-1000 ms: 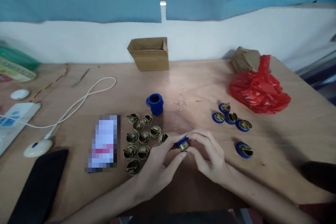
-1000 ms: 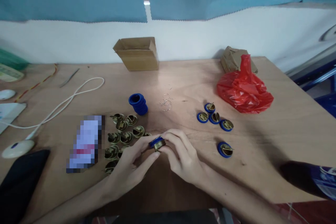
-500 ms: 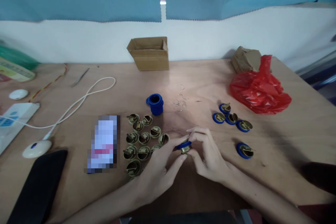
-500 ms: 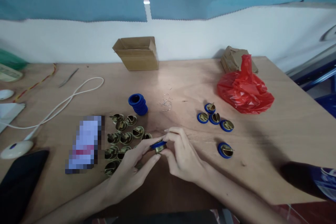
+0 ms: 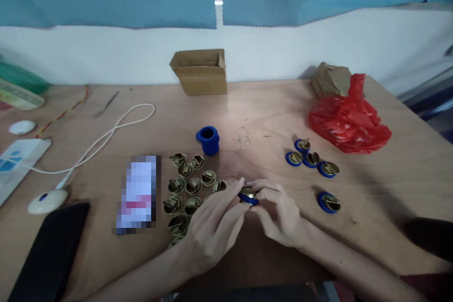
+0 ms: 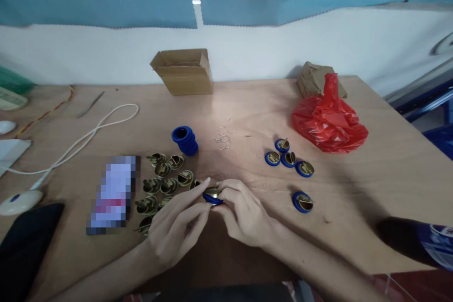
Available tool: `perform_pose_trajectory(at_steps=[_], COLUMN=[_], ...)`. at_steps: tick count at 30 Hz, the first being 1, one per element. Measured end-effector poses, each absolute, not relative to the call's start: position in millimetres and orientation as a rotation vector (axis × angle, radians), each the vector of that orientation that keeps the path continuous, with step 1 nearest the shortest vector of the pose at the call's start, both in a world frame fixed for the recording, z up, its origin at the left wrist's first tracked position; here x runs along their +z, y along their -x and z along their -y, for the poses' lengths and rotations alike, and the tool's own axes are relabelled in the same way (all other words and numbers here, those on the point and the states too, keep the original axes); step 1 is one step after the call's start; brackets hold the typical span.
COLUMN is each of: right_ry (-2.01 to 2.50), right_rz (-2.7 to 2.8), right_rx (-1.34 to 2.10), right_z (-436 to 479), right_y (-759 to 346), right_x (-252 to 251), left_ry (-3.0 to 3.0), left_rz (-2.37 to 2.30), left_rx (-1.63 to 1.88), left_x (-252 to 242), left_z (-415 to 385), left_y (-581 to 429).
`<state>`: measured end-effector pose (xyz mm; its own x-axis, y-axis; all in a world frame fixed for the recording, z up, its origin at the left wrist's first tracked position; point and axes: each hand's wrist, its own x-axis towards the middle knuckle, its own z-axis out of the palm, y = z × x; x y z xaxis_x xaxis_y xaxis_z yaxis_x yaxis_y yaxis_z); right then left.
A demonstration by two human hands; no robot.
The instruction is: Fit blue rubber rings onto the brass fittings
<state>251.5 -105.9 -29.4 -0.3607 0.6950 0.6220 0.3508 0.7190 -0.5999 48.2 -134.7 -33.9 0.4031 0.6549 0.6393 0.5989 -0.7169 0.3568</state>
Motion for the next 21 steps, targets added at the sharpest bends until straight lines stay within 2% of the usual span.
perform_pose_trajectory(at_steps=[14, 21], right_ry=[0.718, 0.696], right_rz=[2.061, 2.071], right_rx=[0.170, 0.213], right_z=[104, 104], right_y=[-254, -254], right_x=[-40, -39], left_ry=[-2.593, -2.514], left_rz=[-1.239, -1.312], left_rx=[1.133, 1.135], left_x=[-26, -25], left_z=[132, 129], left_y=[-52, -56])
